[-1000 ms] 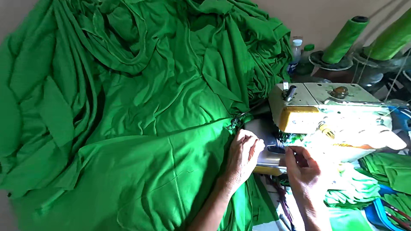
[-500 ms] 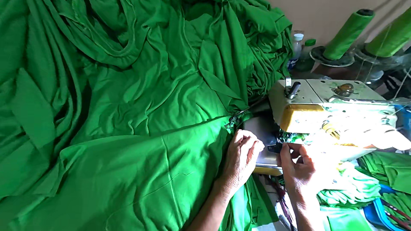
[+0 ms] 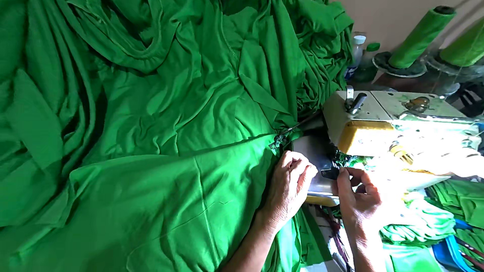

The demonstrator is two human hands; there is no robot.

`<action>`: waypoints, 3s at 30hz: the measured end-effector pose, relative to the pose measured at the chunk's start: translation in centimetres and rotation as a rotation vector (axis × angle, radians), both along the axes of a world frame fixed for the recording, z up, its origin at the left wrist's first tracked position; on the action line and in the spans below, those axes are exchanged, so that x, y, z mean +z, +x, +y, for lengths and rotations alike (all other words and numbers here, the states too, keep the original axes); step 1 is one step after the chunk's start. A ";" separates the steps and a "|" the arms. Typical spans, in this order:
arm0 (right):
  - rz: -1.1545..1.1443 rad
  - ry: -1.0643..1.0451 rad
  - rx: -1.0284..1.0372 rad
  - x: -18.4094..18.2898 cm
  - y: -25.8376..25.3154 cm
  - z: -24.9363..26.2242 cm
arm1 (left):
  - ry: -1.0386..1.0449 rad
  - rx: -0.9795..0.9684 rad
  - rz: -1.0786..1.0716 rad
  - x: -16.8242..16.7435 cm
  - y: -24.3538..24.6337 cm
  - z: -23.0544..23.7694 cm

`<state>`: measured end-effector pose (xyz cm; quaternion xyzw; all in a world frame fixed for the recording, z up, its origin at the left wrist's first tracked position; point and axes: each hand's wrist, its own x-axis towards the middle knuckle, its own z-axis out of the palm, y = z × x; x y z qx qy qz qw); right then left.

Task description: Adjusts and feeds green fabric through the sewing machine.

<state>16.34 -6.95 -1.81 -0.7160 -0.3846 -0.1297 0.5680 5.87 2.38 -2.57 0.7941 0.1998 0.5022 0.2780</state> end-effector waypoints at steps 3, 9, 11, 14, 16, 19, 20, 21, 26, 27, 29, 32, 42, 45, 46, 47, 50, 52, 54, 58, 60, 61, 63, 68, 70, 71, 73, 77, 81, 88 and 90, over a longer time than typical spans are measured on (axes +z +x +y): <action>0.003 0.015 0.000 -0.1 0.1 0.1 | -0.007 -0.009 -0.011 -0.1 0.0 0.0; 0.020 0.016 -0.014 -0.2 0.1 0.3 | 0.008 0.006 0.000 -0.1 0.0 -0.1; 0.017 0.003 -0.024 -0.3 0.2 0.4 | 0.011 0.006 0.005 0.0 0.0 -0.1; -0.045 -0.057 -0.056 -0.4 0.4 0.3 | 0.012 0.002 0.004 0.0 -0.1 -0.1; -0.106 -0.100 -0.086 -0.2 0.4 0.2 | 0.015 0.007 0.007 0.0 -0.1 -0.1; -0.127 -0.098 -0.099 -0.2 0.4 0.3 | 0.014 0.018 0.010 0.1 0.0 -0.2; -0.124 -0.082 -0.087 -0.3 0.4 0.3 | 0.013 0.017 0.009 0.1 0.0 -0.2; -0.118 -0.062 -0.062 -0.4 0.4 0.2 | 0.014 0.015 0.005 0.1 0.0 -0.2; -0.061 0.010 0.006 -0.5 0.3 0.2 | 0.011 0.013 0.003 0.0 0.0 -0.2; -0.047 0.029 0.028 -0.5 0.3 0.2 | 0.010 0.010 0.004 0.0 0.0 -0.2; -0.008 0.061 0.055 -0.4 0.3 0.4 | 0.007 0.003 0.002 -0.1 0.0 -0.2; 0.031 0.066 0.077 -0.4 0.4 0.6 | 0.007 0.013 0.005 -0.2 0.0 -0.2; 0.027 0.027 0.055 -0.4 0.2 0.5 | -0.002 0.017 0.011 -0.1 0.0 -0.4; -0.013 0.002 0.027 -0.4 0.0 0.3 | 0.006 0.017 0.010 -0.2 0.0 -0.4; -0.013 0.004 0.019 -0.4 0.0 0.3 | 0.005 0.017 0.015 -0.2 0.0 -0.4; -0.002 0.009 0.012 -0.3 0.0 0.4 | 0.001 0.014 0.021 -0.1 0.0 -0.5; 0.029 0.019 -0.011 -0.2 -0.1 0.7 | 0.009 0.012 0.015 -0.2 0.0 -0.4; 0.038 -0.006 -0.044 0.0 -0.2 0.7 | 0.015 0.012 0.009 -0.3 0.0 -0.4; 0.024 -0.005 -0.059 -0.2 -0.1 0.7 | 0.016 0.013 0.011 -0.3 0.0 -0.4; -0.015 -0.038 -0.097 -0.3 0.1 0.6 | 0.009 0.007 0.023 -0.2 -0.1 -0.5; -0.009 -0.035 -0.098 -0.2 0.1 0.7 | 0.008 0.010 0.025 -0.2 -0.1 -0.5; -0.002 -0.032 -0.092 -0.2 0.1 0.8 | 0.008 0.011 0.029 -0.2 -0.1 -0.5; 0.013 -0.024 -0.088 -0.2 0.1 0.8 | 0.010 0.011 0.035 -0.2 -0.1 -0.5; 0.002 -0.038 -0.089 -0.1 0.1 0.9 | 0.019 0.013 0.035 -0.2 -0.1 -0.5; 0.000 -0.051 -0.073 -0.1 0.1 0.7 | 0.012 0.012 0.038 -0.1 -0.1 -0.5; -0.006 -0.053 -0.069 -0.2 0.1 0.7 | 0.011 0.013 0.035 -0.1 -0.1 -0.5; -0.032 -0.068 -0.083 -0.3 0.3 0.6 | 0.012 0.014 0.030 -0.2 -0.1 -0.5; -0.088 -0.041 -0.078 -0.6 0.7 0.7 | 0.015 0.014 0.036 -0.2 -0.1 -0.5; -0.064 -0.010 -0.040 -0.6 0.6 0.7 | 0.024 0.024 0.033 -0.2 -0.1 -0.5; -0.059 -0.034 -0.040 -0.5 0.5 0.5 | 0.024 0.018 0.041 -0.2 -0.1 -0.4; -0.042 -0.035 -0.043 -0.5 0.5 0.5 | 0.024 0.019 0.045 -0.2 -0.1 -0.5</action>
